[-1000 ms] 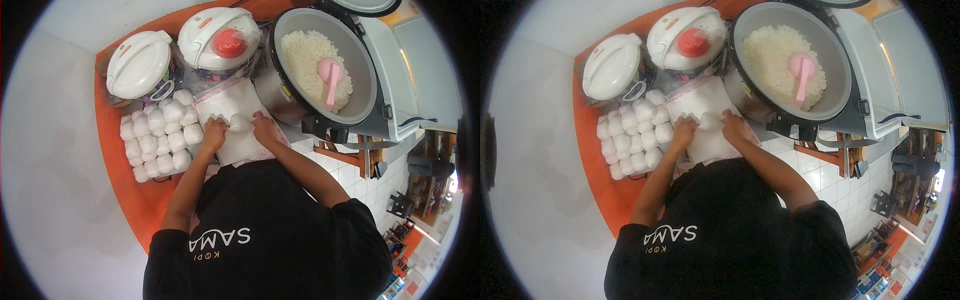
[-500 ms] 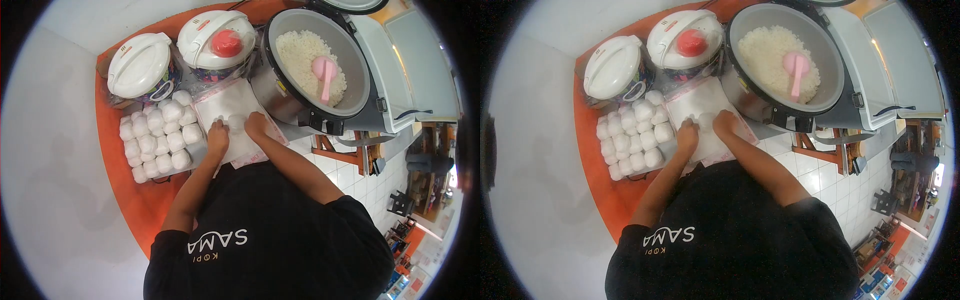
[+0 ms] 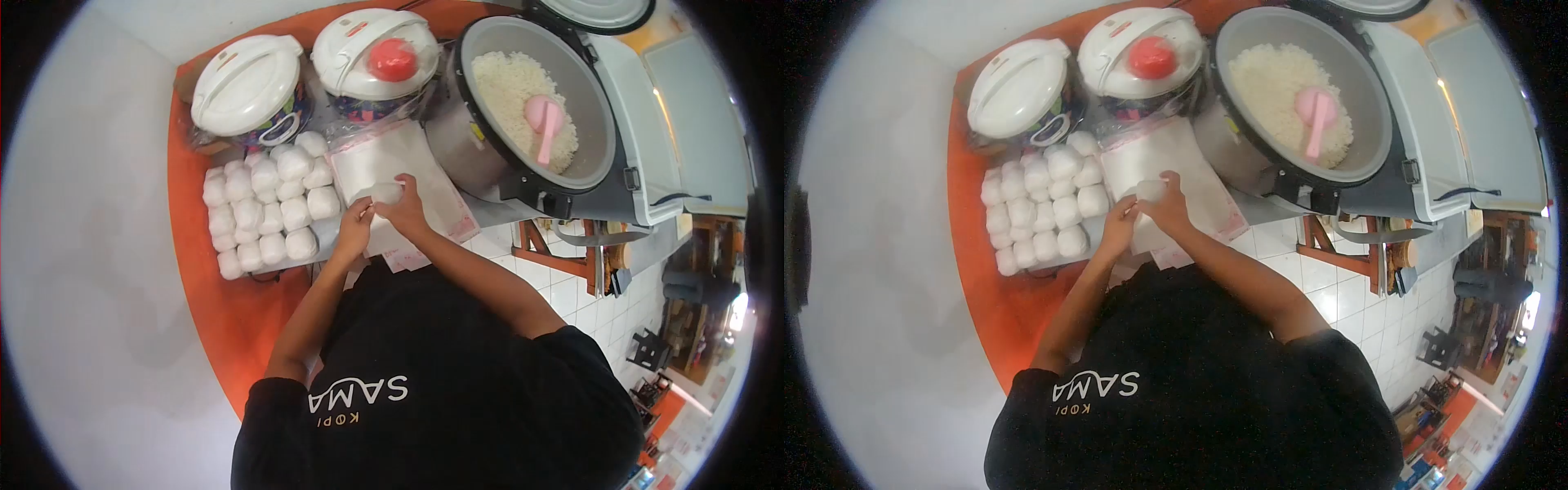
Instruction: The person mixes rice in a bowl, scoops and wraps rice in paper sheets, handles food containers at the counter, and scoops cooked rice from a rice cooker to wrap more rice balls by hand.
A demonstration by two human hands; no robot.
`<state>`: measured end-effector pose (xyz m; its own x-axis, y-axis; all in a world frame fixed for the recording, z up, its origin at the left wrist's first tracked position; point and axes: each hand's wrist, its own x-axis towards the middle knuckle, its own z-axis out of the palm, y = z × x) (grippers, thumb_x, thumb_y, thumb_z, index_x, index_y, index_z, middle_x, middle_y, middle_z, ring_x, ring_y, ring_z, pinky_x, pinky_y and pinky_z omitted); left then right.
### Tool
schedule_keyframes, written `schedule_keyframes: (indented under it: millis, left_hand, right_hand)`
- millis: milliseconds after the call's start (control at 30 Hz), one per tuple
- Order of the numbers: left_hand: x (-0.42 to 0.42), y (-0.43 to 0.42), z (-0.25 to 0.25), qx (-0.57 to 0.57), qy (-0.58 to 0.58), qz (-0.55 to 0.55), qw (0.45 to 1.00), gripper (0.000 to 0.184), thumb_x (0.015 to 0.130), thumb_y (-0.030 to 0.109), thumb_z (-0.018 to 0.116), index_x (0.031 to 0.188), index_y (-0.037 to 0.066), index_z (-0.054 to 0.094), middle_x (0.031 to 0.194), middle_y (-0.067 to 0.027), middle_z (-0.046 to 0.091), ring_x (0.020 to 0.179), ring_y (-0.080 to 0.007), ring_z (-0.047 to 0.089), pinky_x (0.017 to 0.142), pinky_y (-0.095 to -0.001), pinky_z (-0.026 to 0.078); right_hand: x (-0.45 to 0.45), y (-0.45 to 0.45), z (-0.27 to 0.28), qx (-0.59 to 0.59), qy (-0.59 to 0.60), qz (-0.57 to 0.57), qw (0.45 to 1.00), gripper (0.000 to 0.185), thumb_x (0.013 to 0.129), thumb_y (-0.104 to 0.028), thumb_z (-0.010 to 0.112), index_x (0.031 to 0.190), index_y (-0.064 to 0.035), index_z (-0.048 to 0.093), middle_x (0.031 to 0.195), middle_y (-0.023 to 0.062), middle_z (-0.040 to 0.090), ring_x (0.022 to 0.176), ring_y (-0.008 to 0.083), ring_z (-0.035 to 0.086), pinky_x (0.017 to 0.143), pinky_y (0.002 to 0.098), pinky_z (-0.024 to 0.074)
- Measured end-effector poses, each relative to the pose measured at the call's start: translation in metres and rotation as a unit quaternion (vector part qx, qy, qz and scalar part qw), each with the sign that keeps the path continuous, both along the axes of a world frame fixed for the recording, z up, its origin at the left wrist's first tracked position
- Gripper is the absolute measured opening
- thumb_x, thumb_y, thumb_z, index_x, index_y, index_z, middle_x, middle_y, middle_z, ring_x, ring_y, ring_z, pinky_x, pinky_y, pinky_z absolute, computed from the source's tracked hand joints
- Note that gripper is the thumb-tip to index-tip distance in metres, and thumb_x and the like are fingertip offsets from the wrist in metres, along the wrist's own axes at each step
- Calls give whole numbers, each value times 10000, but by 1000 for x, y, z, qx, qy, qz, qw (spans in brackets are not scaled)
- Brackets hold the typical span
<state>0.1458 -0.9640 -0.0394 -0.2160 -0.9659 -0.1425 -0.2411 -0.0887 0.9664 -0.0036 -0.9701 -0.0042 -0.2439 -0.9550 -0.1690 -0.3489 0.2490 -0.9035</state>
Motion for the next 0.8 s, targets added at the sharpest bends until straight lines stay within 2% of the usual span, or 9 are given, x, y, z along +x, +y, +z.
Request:
schedule_keyframes:
  millis: [67, 200, 300, 400, 467, 567, 700, 767, 800]
  left_hand:
    - [6, 5, 2, 117, 114, 27, 986, 265, 970, 125, 531, 1184, -20, 588, 1108, -86, 618, 1138, -149, 509, 952, -276, 397]
    - [22, 17, 47, 52, 143, 52, 987, 288, 955, 127, 560, 1204, -16, 574, 1145, -88, 578, 1094, -158, 518, 913, -277, 417]
    - [47, 32, 49, 12, -33, 34, 999, 337, 934, 159, 602, 1208, -34, 564, 1186, -81, 538, 1072, -175, 517, 886, -290, 440]
    - [56, 56, 64, 30, -47, 44, 997, 456, 874, 144, 681, 1266, -34, 530, 1166, -106, 521, 952, -176, 548, 805, -306, 486]
    - [58, 71, 72, 56, -26, 172, 983, 494, 839, 84, 706, 1266, -57, 503, 1163, -121, 526, 911, -175, 583, 752, -288, 511]
    - [73, 81, 64, 73, 44, 197, 977, 537, 827, 49, 712, 1289, -70, 465, 1182, -137, 532, 885, -167, 612, 705, -269, 525]
    - [93, 85, 49, 63, -3, 183, 981, 543, 809, 47, 715, 1283, -57, 469, 1199, -171, 533, 992, -244, 609, 810, -330, 519]
    - [101, 84, 41, -113, -345, 63, 930, 609, 752, 41, 737, 1295, -34, 469, 1229, -195, 517, 1072, -336, 553, 916, -402, 471]
    - [100, 84, 40, -113, -345, 65, 930, 609, 752, 41, 737, 1295, -34, 469, 1229, -195, 517, 1072, -336, 553, 916, -402, 471]
  right_hand:
    - [6, -2, 12, -27, -110, 19, 993, 747, 636, -174, 824, 1250, -34, 422, 1048, 147, 604, 993, 241, 599, 834, 352, 494]
    - [18, -8, 15, 73, -265, 83, 958, 737, 657, -145, 828, 1275, -39, 441, 1073, 130, 606, 998, 206, 595, 830, 326, 498]
    - [30, -6, 16, 169, -319, 119, 925, 698, 663, -182, 830, 1253, -16, 497, 1111, 147, 592, 1008, 208, 586, 834, 351, 496]
    - [57, -2, 15, 190, -300, 119, 927, 741, 608, -213, 860, 1221, 24, 518, 1121, 173, 598, 1026, 235, 593, 841, 349, 497]
    - [72, 0, 14, 246, -162, 169, 941, 806, 592, -203, 862, 1244, 51, 462, 1101, 153, 603, 1018, 234, 596, 862, 325, 486]
    - [98, 1, 8, 231, -92, 173, 953, 830, 570, -241, 859, 1236, 50, 459, 1107, 181, 595, 1014, 282, 600, 880, 350, 482]
    - [128, 3, -7, 162, 64, 143, 974, 786, 597, -216, 828, 1227, 61, 448, 1096, 202, 587, 1006, 311, 599, 896, 369, 477]
    - [129, 6, -8, 116, 98, 144, 978, 695, 642, -201, 783, 1209, 51, 469, 1077, 194, 591, 1002, 314, 596, 905, 364, 473]
    - [125, 5, -8, 115, 99, 146, 978, 695, 642, -201, 783, 1209, 51, 469, 1077, 194, 591, 1002, 314, 596, 905, 364, 473]
